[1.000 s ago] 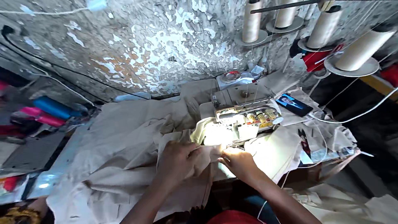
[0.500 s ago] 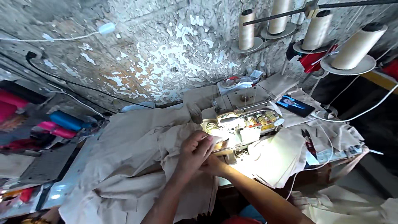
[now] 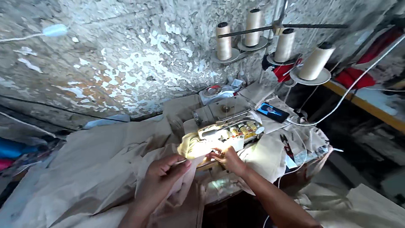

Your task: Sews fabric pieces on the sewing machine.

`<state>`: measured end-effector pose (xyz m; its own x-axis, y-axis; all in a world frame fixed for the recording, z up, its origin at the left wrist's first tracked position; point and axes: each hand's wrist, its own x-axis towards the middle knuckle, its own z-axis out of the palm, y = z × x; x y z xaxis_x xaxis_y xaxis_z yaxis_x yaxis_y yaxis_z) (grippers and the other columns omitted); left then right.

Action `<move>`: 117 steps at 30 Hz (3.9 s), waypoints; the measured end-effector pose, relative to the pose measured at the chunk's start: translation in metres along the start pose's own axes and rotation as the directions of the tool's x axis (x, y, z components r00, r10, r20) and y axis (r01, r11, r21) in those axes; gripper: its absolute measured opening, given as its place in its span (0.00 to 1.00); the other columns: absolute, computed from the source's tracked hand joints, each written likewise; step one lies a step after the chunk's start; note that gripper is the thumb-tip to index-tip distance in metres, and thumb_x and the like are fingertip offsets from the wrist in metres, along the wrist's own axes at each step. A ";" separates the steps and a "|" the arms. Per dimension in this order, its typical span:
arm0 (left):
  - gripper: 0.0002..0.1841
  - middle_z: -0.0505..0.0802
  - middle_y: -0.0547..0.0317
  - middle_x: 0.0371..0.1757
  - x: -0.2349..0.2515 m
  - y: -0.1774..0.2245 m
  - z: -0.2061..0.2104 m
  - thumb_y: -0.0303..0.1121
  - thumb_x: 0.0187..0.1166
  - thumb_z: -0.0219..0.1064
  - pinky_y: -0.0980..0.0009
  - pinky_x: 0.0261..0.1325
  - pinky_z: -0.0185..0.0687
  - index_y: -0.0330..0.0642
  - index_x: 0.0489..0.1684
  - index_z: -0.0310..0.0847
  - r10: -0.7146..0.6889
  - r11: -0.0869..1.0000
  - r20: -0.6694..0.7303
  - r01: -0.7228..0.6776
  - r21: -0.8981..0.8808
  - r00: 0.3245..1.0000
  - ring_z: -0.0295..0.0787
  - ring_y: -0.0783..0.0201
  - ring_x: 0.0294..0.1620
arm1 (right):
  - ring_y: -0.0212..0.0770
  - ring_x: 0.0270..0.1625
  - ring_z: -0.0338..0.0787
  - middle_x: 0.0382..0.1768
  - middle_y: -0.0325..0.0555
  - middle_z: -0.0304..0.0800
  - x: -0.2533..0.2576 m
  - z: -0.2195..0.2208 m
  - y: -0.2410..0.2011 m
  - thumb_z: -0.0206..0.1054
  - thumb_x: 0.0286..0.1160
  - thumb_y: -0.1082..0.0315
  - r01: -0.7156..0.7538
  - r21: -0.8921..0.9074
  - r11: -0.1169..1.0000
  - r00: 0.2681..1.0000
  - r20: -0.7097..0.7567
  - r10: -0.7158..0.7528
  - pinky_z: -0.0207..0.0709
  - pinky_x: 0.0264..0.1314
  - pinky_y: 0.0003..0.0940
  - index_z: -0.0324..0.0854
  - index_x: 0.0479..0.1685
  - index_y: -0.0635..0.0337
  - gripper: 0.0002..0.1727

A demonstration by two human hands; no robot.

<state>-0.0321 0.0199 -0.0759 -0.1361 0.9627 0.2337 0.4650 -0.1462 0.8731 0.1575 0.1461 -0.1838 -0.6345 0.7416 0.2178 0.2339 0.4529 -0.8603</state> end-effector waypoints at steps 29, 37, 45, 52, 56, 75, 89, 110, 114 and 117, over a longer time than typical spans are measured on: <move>0.13 0.86 0.62 0.28 -0.013 0.011 0.045 0.34 0.83 0.65 0.80 0.36 0.70 0.32 0.37 0.88 -0.199 0.979 0.602 0.189 0.080 0.773 0.74 0.79 0.28 | 0.49 0.44 0.98 0.45 0.50 0.99 -0.050 0.020 0.050 0.69 0.72 0.70 0.359 -0.309 0.881 0.902 -0.126 -0.412 0.90 0.45 0.47 0.96 0.38 0.59 0.09; 0.09 0.81 0.74 0.24 -0.008 0.011 0.039 0.32 0.83 0.65 0.87 0.31 0.65 0.37 0.34 0.87 -0.293 0.939 0.604 0.342 0.036 0.741 0.70 0.87 0.25 | 0.46 0.36 0.97 0.46 0.45 0.99 -0.054 0.022 0.050 0.66 0.73 0.69 0.378 -0.386 0.842 0.878 -0.138 -0.457 0.88 0.36 0.42 0.97 0.37 0.55 0.11; 0.09 0.80 0.77 0.24 -0.006 0.007 0.038 0.33 0.82 0.66 0.88 0.31 0.65 0.39 0.33 0.87 -0.299 0.933 0.603 0.358 0.023 0.740 0.71 0.88 0.25 | 0.48 0.34 0.96 0.43 0.47 0.99 -0.052 0.025 0.049 0.66 0.72 0.69 0.355 -0.399 0.845 0.878 -0.169 -0.448 0.87 0.33 0.44 0.96 0.34 0.57 0.11; 0.07 0.83 0.74 0.26 -0.004 0.002 0.038 0.32 0.80 0.69 0.87 0.33 0.68 0.37 0.36 0.87 -0.296 0.936 0.598 0.352 0.025 0.745 0.73 0.87 0.26 | 0.51 0.38 0.98 0.42 0.51 0.99 -0.048 0.025 0.051 0.67 0.71 0.69 0.324 -0.375 0.869 0.895 -0.176 -0.409 0.89 0.36 0.49 0.96 0.34 0.59 0.11; 0.06 0.83 0.75 0.26 -0.001 0.001 0.037 0.31 0.79 0.70 0.87 0.33 0.68 0.38 0.36 0.87 -0.320 0.928 0.581 0.370 0.034 0.748 0.73 0.88 0.27 | 0.52 0.39 0.98 0.38 0.52 0.98 -0.044 0.025 0.054 0.66 0.73 0.67 0.310 -0.390 0.867 0.898 -0.179 -0.402 0.88 0.37 0.50 0.96 0.33 0.60 0.11; 0.09 0.80 0.74 0.24 0.014 -0.007 0.036 0.34 0.81 0.68 0.83 0.34 0.66 0.40 0.31 0.87 -0.403 0.914 0.385 0.384 0.128 0.831 0.71 0.84 0.26 | 0.49 0.41 0.98 0.43 0.48 0.99 -0.046 0.016 0.049 0.68 0.79 0.55 0.306 -0.323 0.896 0.925 -0.121 -0.360 0.88 0.39 0.51 0.96 0.39 0.55 0.15; 0.16 0.87 0.50 0.32 -0.005 -0.005 0.058 0.37 0.87 0.60 0.64 0.41 0.73 0.31 0.40 0.88 -0.333 0.924 0.528 0.158 0.349 0.781 0.78 0.62 0.32 | 0.47 0.35 0.96 0.47 0.47 0.99 -0.055 0.029 0.050 0.66 0.73 0.69 0.318 -0.487 0.814 0.862 -0.209 -0.462 0.86 0.31 0.42 0.97 0.38 0.51 0.11; 0.15 0.93 0.41 0.36 0.001 -0.016 0.071 0.35 0.83 0.63 0.49 0.48 0.81 0.30 0.39 0.90 -0.263 0.847 0.342 0.046 0.529 0.902 0.91 0.46 0.41 | 0.58 0.40 0.97 0.45 0.56 0.96 -0.036 0.028 0.049 0.70 0.71 0.66 0.202 -0.536 0.820 0.901 -0.226 -0.369 0.88 0.33 0.52 0.95 0.38 0.57 0.09; 0.14 0.94 0.43 0.36 -0.001 -0.029 0.071 0.36 0.82 0.64 0.51 0.47 0.82 0.33 0.38 0.92 -0.181 0.834 0.287 -0.008 0.551 0.940 0.93 0.47 0.41 | 0.57 0.37 0.96 0.41 0.55 0.95 -0.044 0.036 0.046 0.69 0.71 0.67 0.158 -0.560 0.813 0.907 -0.244 -0.344 0.87 0.30 0.51 0.95 0.39 0.56 0.09; 0.13 0.92 0.40 0.47 0.001 -0.039 0.069 0.34 0.82 0.65 0.53 0.54 0.84 0.34 0.42 0.93 -0.151 0.845 0.244 -0.004 0.535 0.958 0.91 0.47 0.50 | 0.56 0.35 0.95 0.37 0.56 0.94 -0.058 0.049 0.041 0.68 0.71 0.67 0.102 -0.528 0.843 0.916 -0.281 -0.287 0.87 0.31 0.50 0.96 0.46 0.59 0.12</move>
<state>0.0095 0.0426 -0.1391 0.0132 0.9998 -0.0122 0.8614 -0.0052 0.5079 0.1679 0.0975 -0.2546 -0.4413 0.6881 0.5760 0.5215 0.7190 -0.4594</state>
